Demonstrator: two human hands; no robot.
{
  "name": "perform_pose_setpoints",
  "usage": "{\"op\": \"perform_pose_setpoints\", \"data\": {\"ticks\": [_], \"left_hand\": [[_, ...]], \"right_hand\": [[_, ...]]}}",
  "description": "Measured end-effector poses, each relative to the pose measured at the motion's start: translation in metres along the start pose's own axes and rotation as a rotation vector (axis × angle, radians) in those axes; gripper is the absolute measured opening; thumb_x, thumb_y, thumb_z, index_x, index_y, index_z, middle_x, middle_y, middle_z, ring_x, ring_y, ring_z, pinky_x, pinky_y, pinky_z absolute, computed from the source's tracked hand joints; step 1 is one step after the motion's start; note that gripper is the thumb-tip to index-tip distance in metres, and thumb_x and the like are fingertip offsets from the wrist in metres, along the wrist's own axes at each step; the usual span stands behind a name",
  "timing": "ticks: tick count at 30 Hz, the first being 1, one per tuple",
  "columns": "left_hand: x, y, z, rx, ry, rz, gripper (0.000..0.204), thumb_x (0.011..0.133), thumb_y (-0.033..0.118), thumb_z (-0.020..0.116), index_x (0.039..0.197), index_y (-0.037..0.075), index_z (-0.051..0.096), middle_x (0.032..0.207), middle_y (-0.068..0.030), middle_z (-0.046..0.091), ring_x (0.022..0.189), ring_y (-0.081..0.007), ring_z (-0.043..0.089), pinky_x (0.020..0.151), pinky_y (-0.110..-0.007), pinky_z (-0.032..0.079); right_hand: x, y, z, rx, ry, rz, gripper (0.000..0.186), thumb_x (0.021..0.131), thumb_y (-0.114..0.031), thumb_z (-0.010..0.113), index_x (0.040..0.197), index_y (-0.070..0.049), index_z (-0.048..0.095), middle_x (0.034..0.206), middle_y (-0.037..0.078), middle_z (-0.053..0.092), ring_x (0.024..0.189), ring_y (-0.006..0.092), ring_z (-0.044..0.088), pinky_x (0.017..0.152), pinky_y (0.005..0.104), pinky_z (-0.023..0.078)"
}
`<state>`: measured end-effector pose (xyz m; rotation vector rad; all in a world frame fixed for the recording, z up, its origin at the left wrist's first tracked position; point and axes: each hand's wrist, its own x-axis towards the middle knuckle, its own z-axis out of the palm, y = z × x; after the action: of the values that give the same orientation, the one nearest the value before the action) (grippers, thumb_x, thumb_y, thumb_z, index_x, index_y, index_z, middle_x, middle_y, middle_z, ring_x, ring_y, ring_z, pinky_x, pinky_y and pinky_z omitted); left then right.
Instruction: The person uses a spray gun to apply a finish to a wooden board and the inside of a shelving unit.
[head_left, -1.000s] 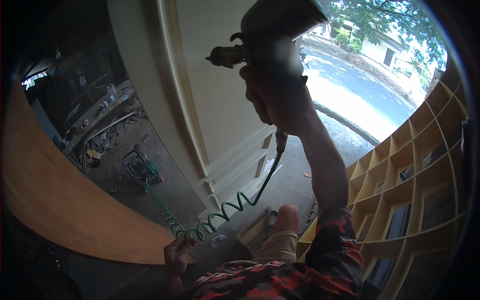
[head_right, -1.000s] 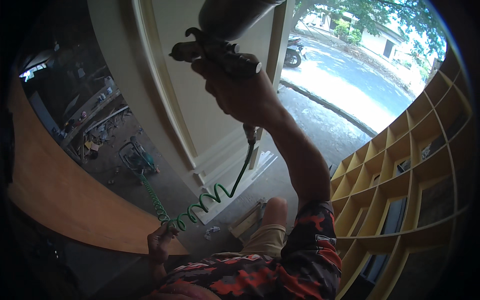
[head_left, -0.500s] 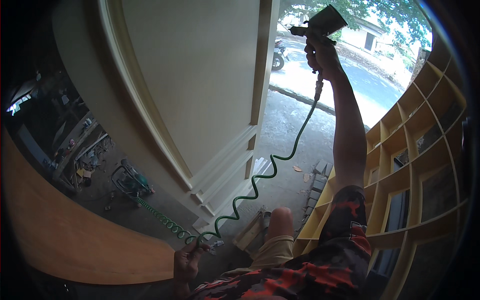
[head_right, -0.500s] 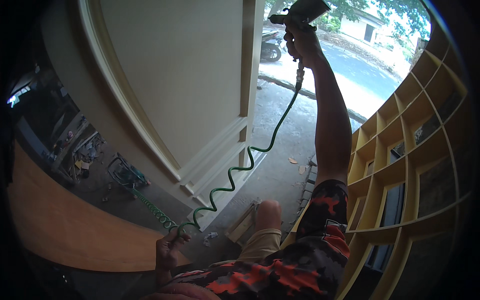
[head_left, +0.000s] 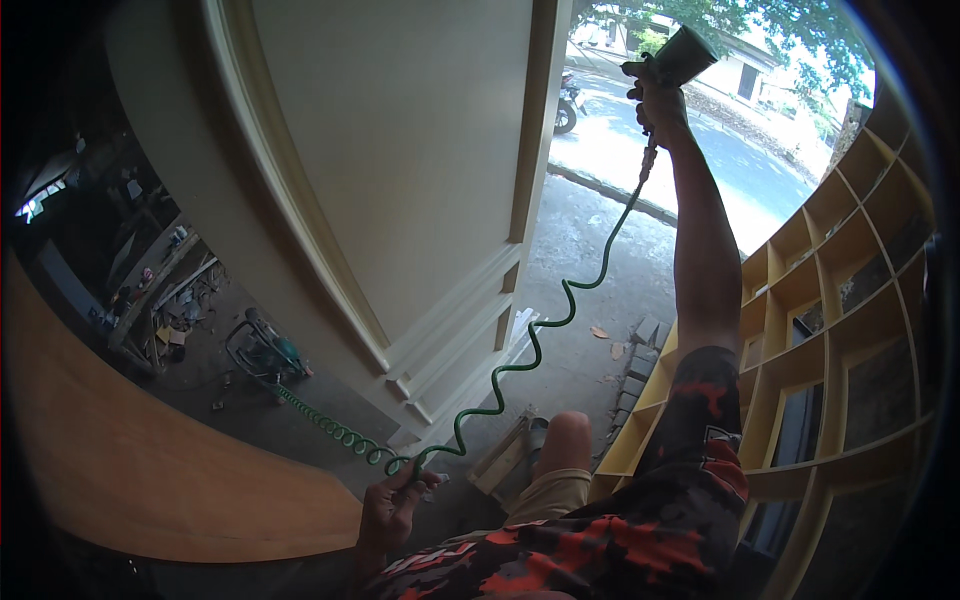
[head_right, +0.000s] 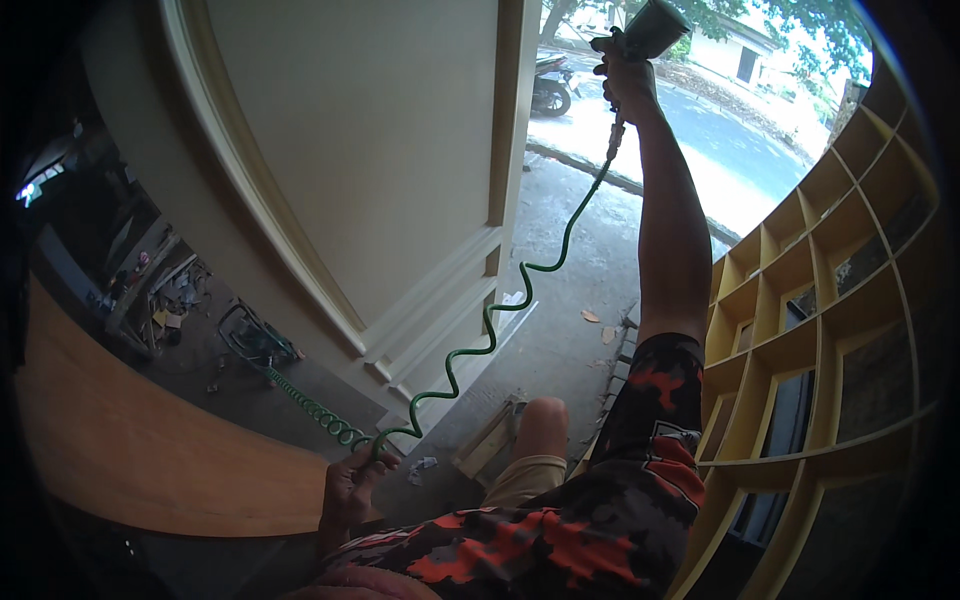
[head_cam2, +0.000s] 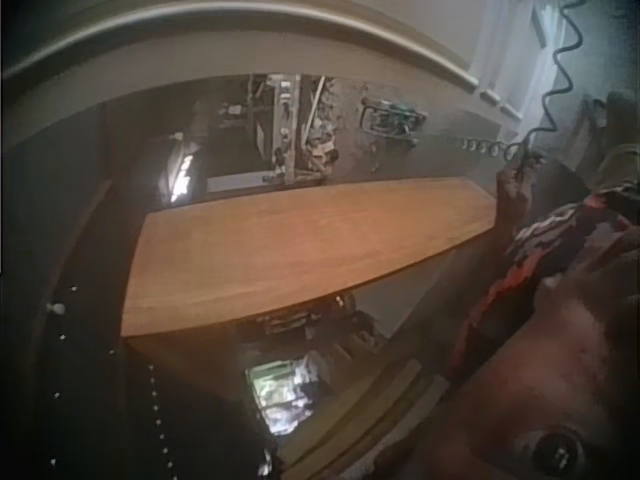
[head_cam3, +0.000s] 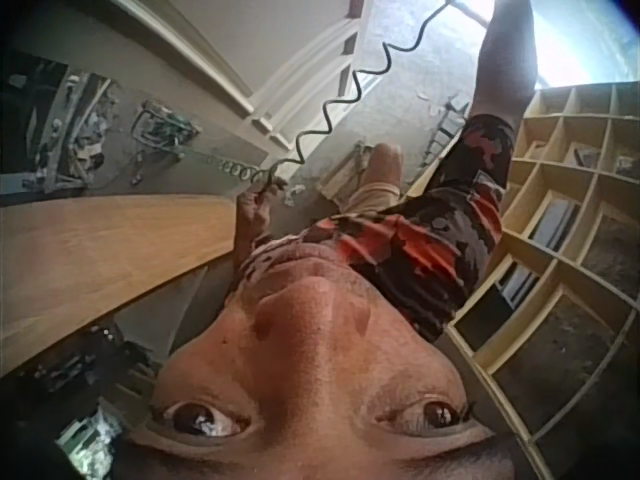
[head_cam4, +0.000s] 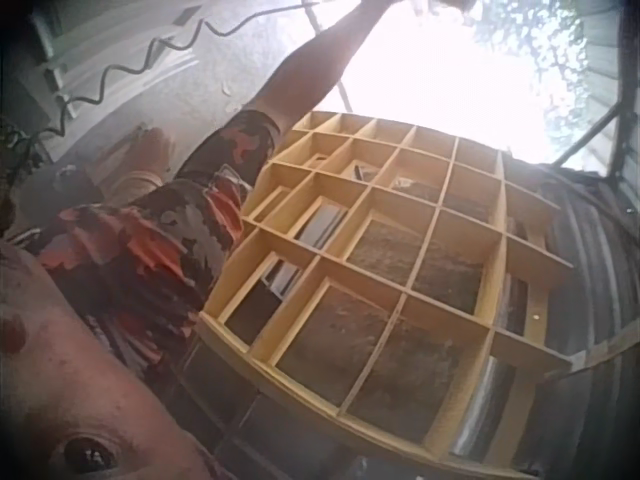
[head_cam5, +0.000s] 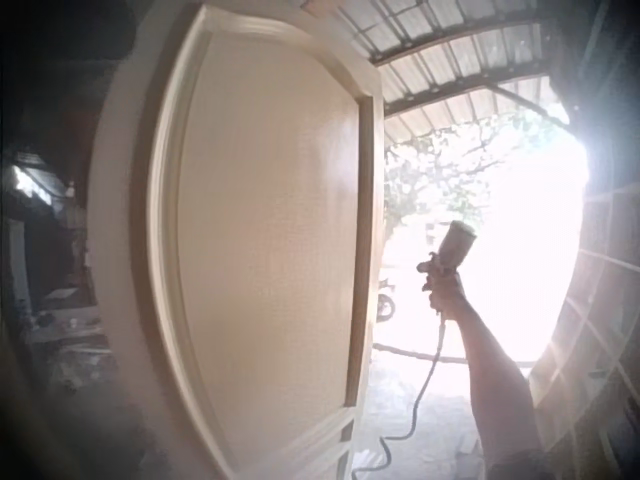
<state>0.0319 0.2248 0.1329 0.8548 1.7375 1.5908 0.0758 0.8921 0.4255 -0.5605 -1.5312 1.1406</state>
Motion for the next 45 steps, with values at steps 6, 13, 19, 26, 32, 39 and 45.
{"op": "perform_pose_setpoints", "data": {"ticks": [6,13,19,26,32,39,45], "left_hand": [[-0.024,-0.008,-0.025,0.067,0.017,-0.041,0.034,0.108,0.003,0.054,0.135,-0.004,0.071,0.113,-0.0123,0.079,0.107,-0.0163,0.071,0.099,-0.033,0.054],[-0.063,-0.026,-0.05,0.008,0.204,-0.041,0.029,0.106,0.005,0.058,0.128,-0.001,0.076,0.105,-0.0055,0.078,0.101,-0.0125,0.068,0.092,-0.03,0.052],[-0.094,-0.045,-0.074,0.068,0.226,-0.054,0.031,0.107,0.004,0.055,0.132,-0.005,0.073,0.108,-0.0096,0.079,0.106,-0.0157,0.071,0.101,-0.033,0.054],[-0.116,-0.057,-0.081,0.078,0.31,-0.042,0.031,0.107,0.009,0.057,0.129,-0.004,0.075,0.106,-0.007,0.078,0.102,-0.0135,0.068,0.096,-0.032,0.053],[-0.119,-0.054,-0.079,0.092,0.322,-0.056,0.031,0.107,0.009,0.058,0.13,-0.003,0.075,0.104,-0.0065,0.078,0.1,-0.0134,0.068,0.095,-0.032,0.053],[-0.091,-0.054,-0.069,0.08,0.221,-0.047,0.031,0.107,0.005,0.057,0.131,-0.004,0.074,0.104,-0.0071,0.078,0.1,-0.0139,0.07,0.095,-0.032,0.054],[-0.053,-0.046,-0.051,0.042,0.164,-0.066,0.03,0.106,0.003,0.056,0.129,-0.004,0.074,0.106,-0.008,0.078,0.103,-0.0145,0.07,0.097,-0.032,0.053]], "right_hand": [[-0.102,-0.037,0.026,0.138,-0.187,0.009,0.034,0.108,-0.041,0.068,0.088,-0.016,0.059,0.062,-0.005,0.051,0.043,0.0057,0.041,0.039,0.0279,0.029],[-0.259,-0.103,0.086,0.146,-0.317,0.056,0.034,0.111,-0.039,0.065,0.09,-0.012,0.065,0.058,-0.003,0.051,0.041,0.0065,0.042,0.04,0.0267,0.029],[-0.364,-0.154,0.124,0.163,-0.492,-0.028,0.021,0.112,-0.025,0.062,0.109,-0.006,0.071,0.063,0.0,0.058,0.043,0.0056,0.046,0.04,0.0259,0.032],[-0.41,-0.162,0.148,0.313,-0.805,-0.014,0.026,0.108,-0.017,0.069,0.13,-0.003,0.072,0.07,-0.003,0.063,0.061,0.0023,0.058,0.053,0.0247,0.043],[-0.404,-0.136,0.142,0.343,-0.773,-0.161,0.026,0.11,-0.018,0.067,0.13,-0.003,0.072,0.069,-0.003,0.062,0.059,0.0024,0.058,0.051,0.0236,0.044],[-0.32,-0.106,0.108,0.182,-0.398,0.012,0.027,0.113,-0.026,0.061,0.094,-0.008,0.066,0.059,0.0,0.054,0.04,0.0069,0.043,0.038,0.0267,0.03],[-0.22,-0.058,0.077,0.177,-0.272,0.031,0.035,0.113,-0.033,0.062,0.086,-0.011,0.061,0.056,-0.002,0.046,0.038,0.0083,0.037,0.038,0.0295,0.027]]}}
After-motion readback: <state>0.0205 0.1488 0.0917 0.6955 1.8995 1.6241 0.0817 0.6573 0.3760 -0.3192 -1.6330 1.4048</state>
